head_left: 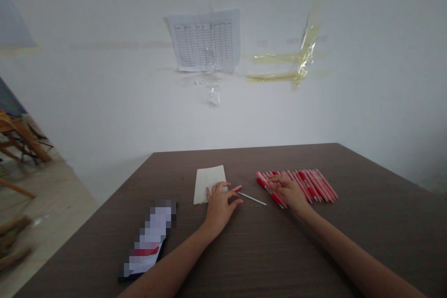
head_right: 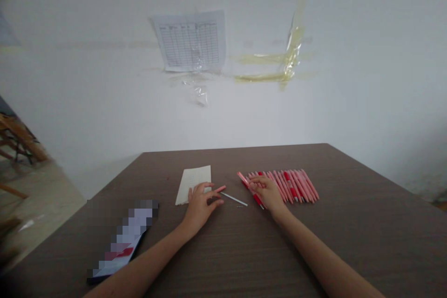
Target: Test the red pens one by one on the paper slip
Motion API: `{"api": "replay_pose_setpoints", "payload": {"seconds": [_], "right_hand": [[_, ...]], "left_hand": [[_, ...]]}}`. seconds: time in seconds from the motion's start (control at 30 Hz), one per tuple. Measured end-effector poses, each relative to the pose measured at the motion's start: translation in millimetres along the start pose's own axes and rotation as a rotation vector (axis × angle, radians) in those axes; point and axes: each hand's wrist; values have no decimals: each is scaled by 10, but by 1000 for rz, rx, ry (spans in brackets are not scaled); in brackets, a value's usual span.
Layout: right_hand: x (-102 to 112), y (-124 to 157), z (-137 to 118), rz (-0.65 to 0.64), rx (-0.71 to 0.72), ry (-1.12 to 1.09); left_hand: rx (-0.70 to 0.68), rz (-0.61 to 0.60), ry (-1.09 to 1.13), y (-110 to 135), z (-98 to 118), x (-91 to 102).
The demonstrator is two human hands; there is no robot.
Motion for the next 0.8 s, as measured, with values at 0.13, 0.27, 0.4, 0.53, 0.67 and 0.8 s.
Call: {"api": "replay_pose_setpoints", "payload": {"seconds": [0.13,0.27,0.4,0.53,0.67,0.8], "right_hand": [[27,-2,-63,14,52,61],[35,2,-105,8,61,141],[39,7,-90,0,82,213],[45,-2,-16,-18,97,348],[39,-11,44,-55,116,443],[32,2,42,-68,122,463]], "left_hand": [[-3,-1,-7,3,13,10],[-8,-2,-9,4,18,12],[-15,2,-15,5,18,10],[-18,9,-19,11,28,12],[-19,15,-26,16,43,16],[-17,17,-26,20,46,13]]}}
Point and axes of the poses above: each hand's wrist, its own y-axis away from the middle knuckle, its own x-axis out of the back of the hand, z = x × y, and after that the axes turned 8 degrees about y, right-handed
